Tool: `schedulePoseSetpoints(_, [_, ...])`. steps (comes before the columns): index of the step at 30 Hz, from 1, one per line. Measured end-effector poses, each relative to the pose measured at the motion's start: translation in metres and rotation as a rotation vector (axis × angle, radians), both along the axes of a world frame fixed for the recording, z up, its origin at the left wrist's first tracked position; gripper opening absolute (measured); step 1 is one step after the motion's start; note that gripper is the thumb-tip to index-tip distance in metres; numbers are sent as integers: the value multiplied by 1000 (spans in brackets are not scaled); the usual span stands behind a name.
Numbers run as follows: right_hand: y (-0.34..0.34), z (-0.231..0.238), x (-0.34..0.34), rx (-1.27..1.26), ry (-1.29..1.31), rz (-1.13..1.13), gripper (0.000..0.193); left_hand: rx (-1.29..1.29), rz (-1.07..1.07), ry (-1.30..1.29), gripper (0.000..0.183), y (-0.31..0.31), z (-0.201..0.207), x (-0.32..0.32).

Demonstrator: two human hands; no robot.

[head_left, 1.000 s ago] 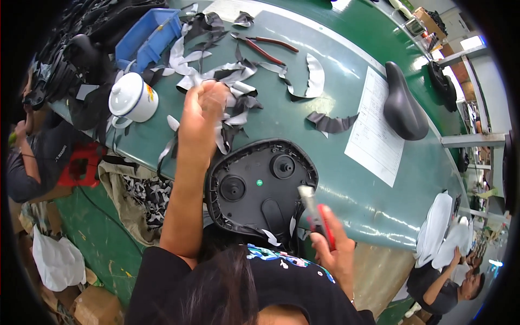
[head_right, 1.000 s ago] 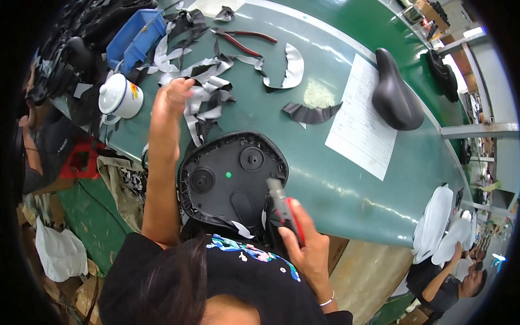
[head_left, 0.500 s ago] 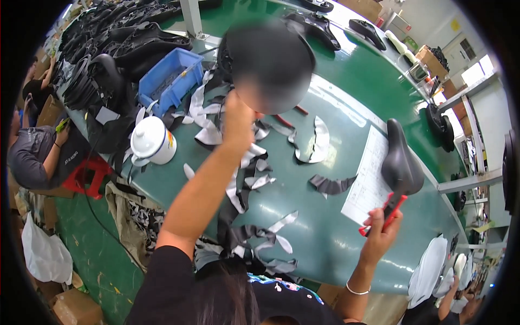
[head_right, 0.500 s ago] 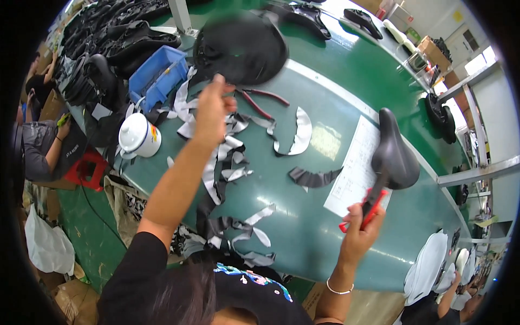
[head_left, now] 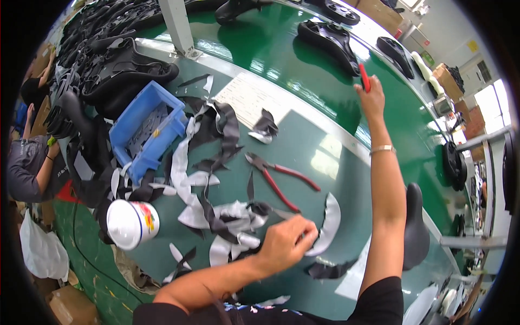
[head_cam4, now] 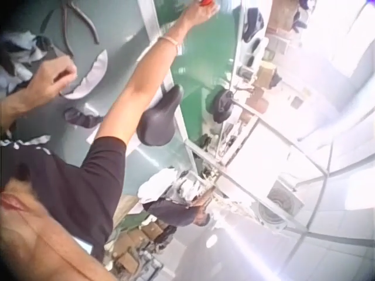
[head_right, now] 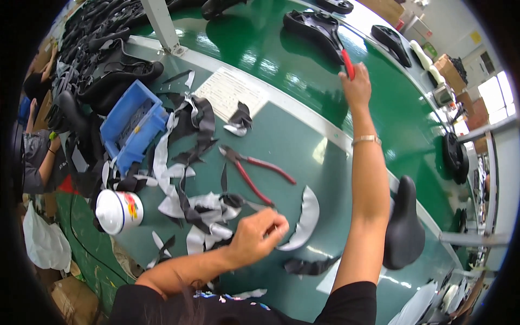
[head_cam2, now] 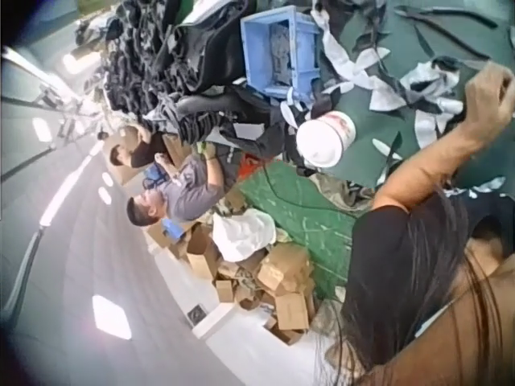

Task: Trim and finish the fabric covering on bicycle seats using a utility knife.

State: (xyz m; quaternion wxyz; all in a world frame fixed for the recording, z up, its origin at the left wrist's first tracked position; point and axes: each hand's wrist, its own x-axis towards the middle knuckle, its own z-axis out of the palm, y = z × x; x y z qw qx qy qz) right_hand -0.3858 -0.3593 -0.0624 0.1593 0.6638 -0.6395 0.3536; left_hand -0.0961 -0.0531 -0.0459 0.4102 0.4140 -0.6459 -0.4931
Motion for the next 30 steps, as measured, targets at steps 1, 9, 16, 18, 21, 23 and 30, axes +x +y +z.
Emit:
schedulePoseSetpoints(1, [-31, 5, -1, -2, 0, 12, 37, 3, -4, 24, 7, 0, 0, 1])
schedulePoseSetpoints(9, [-46, 15, 17, 263, 136, -44, 35, -35, -65, 27, 8, -7, 3, 2])
schedulePoseSetpoints(16, [242, 88, 73, 383, -1455, 268, 25, -300, 139, 1, 42, -1, -11, -5])
schedulePoseSetpoints(18, [321, 98, 97, 443, -1513, 251, 25, -557, 208, -84, 62, 1, -5, -5])
schedulePoseSetpoints(21, [414, 121, 136, 716, -1406, 251, 26, -714, 257, -92, 80, 9, 5, -17])
schedulePoseSetpoints(23, [450, 137, 166, 807, -1178, 403, 28, -800, 202, 100, 72, 15, 9, -23])
schedulePoseSetpoints(30, [508, 109, 163, 455, -1384, 303, 35, 478, 0, 508, 38, 57, 28, 39])
